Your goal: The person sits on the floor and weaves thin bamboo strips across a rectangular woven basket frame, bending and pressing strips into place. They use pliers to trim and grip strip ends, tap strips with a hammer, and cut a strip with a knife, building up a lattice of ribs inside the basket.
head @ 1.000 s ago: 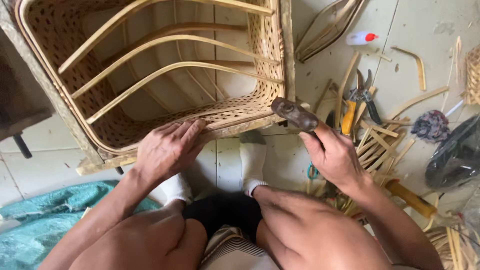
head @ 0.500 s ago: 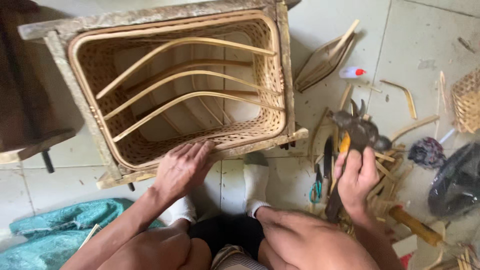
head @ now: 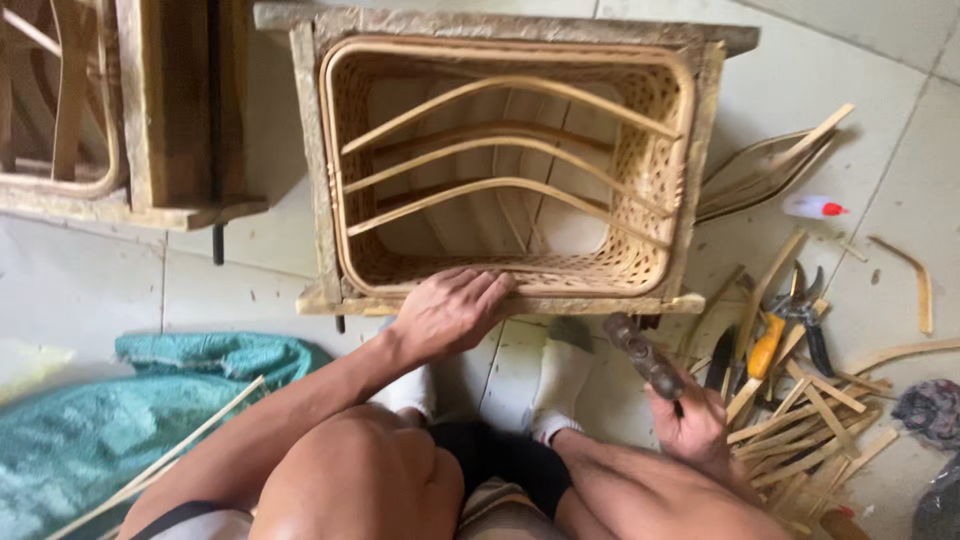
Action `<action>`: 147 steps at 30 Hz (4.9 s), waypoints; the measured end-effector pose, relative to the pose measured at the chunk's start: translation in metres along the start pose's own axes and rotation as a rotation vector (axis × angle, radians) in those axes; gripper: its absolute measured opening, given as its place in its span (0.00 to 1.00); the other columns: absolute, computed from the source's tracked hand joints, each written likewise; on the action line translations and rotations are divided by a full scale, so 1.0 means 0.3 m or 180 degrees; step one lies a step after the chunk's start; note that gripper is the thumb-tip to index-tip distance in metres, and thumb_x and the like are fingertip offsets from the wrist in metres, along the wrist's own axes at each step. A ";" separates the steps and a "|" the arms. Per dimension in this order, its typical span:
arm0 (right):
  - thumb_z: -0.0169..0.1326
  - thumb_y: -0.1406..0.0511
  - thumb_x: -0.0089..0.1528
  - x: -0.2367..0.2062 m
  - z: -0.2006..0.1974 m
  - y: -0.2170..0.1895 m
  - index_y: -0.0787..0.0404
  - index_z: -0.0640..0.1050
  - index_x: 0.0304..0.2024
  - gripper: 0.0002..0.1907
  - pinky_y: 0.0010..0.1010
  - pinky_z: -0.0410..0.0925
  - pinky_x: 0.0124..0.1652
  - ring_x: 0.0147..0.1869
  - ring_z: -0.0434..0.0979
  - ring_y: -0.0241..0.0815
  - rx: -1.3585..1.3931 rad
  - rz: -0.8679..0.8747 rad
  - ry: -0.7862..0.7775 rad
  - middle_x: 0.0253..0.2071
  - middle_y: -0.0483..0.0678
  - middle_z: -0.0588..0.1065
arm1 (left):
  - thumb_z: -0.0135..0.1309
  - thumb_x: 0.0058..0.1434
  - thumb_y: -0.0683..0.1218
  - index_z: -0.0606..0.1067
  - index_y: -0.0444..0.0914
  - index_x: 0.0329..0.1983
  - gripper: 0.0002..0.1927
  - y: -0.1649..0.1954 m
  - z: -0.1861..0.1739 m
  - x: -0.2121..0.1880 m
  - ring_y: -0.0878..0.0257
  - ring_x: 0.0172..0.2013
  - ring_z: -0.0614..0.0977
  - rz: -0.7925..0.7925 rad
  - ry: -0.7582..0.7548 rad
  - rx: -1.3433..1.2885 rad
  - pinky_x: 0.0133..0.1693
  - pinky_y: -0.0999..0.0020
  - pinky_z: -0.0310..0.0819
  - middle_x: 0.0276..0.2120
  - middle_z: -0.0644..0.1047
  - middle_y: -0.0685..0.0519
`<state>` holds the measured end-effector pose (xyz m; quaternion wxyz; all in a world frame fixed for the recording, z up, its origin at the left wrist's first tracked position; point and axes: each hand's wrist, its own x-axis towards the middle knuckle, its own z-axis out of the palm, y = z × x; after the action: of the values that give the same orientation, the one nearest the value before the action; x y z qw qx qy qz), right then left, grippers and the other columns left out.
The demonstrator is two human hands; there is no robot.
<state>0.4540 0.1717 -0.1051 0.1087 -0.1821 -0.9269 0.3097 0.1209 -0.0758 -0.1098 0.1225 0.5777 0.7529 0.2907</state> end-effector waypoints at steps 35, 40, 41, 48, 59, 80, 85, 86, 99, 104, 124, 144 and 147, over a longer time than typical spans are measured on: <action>0.52 0.64 0.67 -0.040 0.001 0.165 0.61 0.77 0.51 0.12 0.38 0.72 0.25 0.23 0.75 0.44 -0.0456 0.2417 -0.1839 0.28 0.53 0.79 | 0.63 0.52 0.50 0.72 0.33 0.58 0.31 0.096 -0.041 -0.054 0.53 0.32 0.82 0.0063 -0.0643 -0.0087 0.37 0.62 0.78 0.34 0.80 0.48; 0.46 0.74 0.69 0.464 -0.044 0.375 0.66 0.76 0.60 0.17 0.45 0.72 0.60 0.62 0.77 0.58 -0.1508 0.0035 0.0210 0.60 0.64 0.75 | 0.64 0.54 0.49 0.73 0.34 0.57 0.29 0.105 -0.046 -0.044 0.54 0.31 0.82 -0.0042 -0.0733 -0.0109 0.35 0.62 0.78 0.30 0.79 0.50; 0.42 0.81 0.64 0.565 -0.047 0.384 0.69 0.76 0.59 0.23 0.45 0.65 0.68 0.69 0.70 0.57 -0.1331 0.0411 -0.0194 0.66 0.62 0.72 | 0.64 0.53 0.49 0.73 0.34 0.56 0.29 0.106 -0.045 -0.042 0.54 0.31 0.82 0.0007 -0.0639 -0.0112 0.36 0.62 0.77 0.32 0.79 0.50; 0.37 0.78 0.72 0.799 -0.003 0.470 0.63 0.78 0.59 0.21 0.47 0.50 0.73 0.75 0.64 0.55 0.0660 0.1132 -0.0014 0.68 0.58 0.71 | 0.63 0.55 0.50 0.74 0.34 0.53 0.25 0.081 -0.014 -0.056 0.55 0.32 0.81 0.0010 -0.0635 -0.0068 0.37 0.62 0.78 0.29 0.78 0.51; 0.42 0.68 0.79 0.769 -0.104 -0.059 0.58 0.66 0.67 0.14 0.21 0.60 0.19 0.22 0.63 0.27 0.1936 -0.0213 0.1215 0.35 0.44 0.71 | 0.62 0.57 0.50 0.73 0.33 0.55 0.26 0.055 -0.046 -0.036 0.53 0.38 0.84 0.0184 -0.0752 -0.0185 0.42 0.62 0.79 0.45 0.81 0.45; 0.44 0.65 0.83 0.728 0.233 -0.186 0.50 0.67 0.73 0.16 0.18 0.58 0.28 0.29 0.60 0.24 0.1821 0.0545 0.0973 0.28 0.35 0.63 | 0.60 0.59 0.49 0.73 0.30 0.56 0.26 0.047 -0.012 -0.076 0.54 0.43 0.85 0.0274 -0.0665 -0.0190 0.46 0.63 0.80 0.48 0.82 0.44; 0.45 0.65 0.83 0.734 0.245 -0.182 0.51 0.68 0.73 0.15 0.19 0.58 0.27 0.28 0.61 0.25 0.1965 0.0501 0.1132 0.29 0.38 0.67 | 0.61 0.59 0.49 0.74 0.30 0.56 0.26 0.051 -0.025 -0.071 0.54 0.43 0.85 0.0153 -0.0741 -0.0300 0.45 0.62 0.80 0.47 0.82 0.45; 0.45 0.65 0.83 0.731 0.249 -0.181 0.51 0.68 0.72 0.15 0.19 0.58 0.26 0.28 0.61 0.25 0.2063 0.0551 0.1188 0.29 0.38 0.67 | 0.61 0.58 0.49 0.74 0.30 0.56 0.26 0.051 -0.026 -0.072 0.53 0.43 0.85 0.0167 -0.0747 -0.0284 0.44 0.62 0.80 0.48 0.82 0.44; 0.46 0.65 0.80 0.730 0.269 -0.159 0.50 0.71 0.71 0.16 0.19 0.64 0.23 0.26 0.66 0.27 0.1596 0.0572 0.1197 0.38 0.42 0.77 | 0.60 0.59 0.51 0.74 0.33 0.54 0.24 0.063 -0.026 -0.059 0.51 0.41 0.85 0.0152 -0.0700 -0.0294 0.44 0.60 0.80 0.46 0.82 0.43; 0.49 0.65 0.77 0.761 0.222 -0.199 0.55 0.71 0.71 0.19 0.23 0.65 0.27 0.28 0.69 0.26 0.0974 0.0812 0.0702 0.41 0.44 0.82 | 0.50 0.66 0.49 0.71 0.33 0.59 0.22 0.070 -0.129 0.040 0.53 0.40 0.85 0.0124 -0.1942 -0.0060 0.40 0.62 0.81 0.43 0.81 0.42; 0.52 0.67 0.74 0.813 0.189 -0.208 0.67 0.73 0.66 0.18 0.29 0.74 0.55 0.60 0.82 0.41 0.1133 0.0567 0.0478 0.60 0.58 0.78 | 0.45 0.82 0.62 0.49 0.38 0.82 0.38 -0.322 0.009 0.670 0.55 0.48 0.77 0.0819 -0.0427 0.1713 0.50 0.60 0.74 0.55 0.74 0.45; 0.52 0.64 0.77 0.805 0.157 -0.213 0.62 0.73 0.68 0.18 0.33 0.78 0.55 0.60 0.83 0.44 0.1021 0.0434 0.0247 0.61 0.58 0.79 | 0.51 0.75 0.49 0.69 0.45 0.75 0.25 -0.342 -0.026 0.657 0.54 0.59 0.77 0.2033 0.0585 0.1838 0.60 0.65 0.76 0.72 0.68 0.58; 0.52 0.63 0.75 0.834 0.139 -0.252 0.60 0.74 0.66 0.18 0.32 0.78 0.45 0.48 0.85 0.40 0.0853 0.0733 0.0176 0.55 0.56 0.82 | 0.53 0.78 0.51 0.70 0.45 0.74 0.23 -0.344 -0.014 0.652 0.53 0.57 0.77 0.1964 0.0565 0.1736 0.57 0.64 0.76 0.72 0.67 0.57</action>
<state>0.1928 0.1947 -0.0692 0.1214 -0.2793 -0.8470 0.4358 -0.0227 0.0901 -0.1365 -0.1931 0.7600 0.6016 0.1524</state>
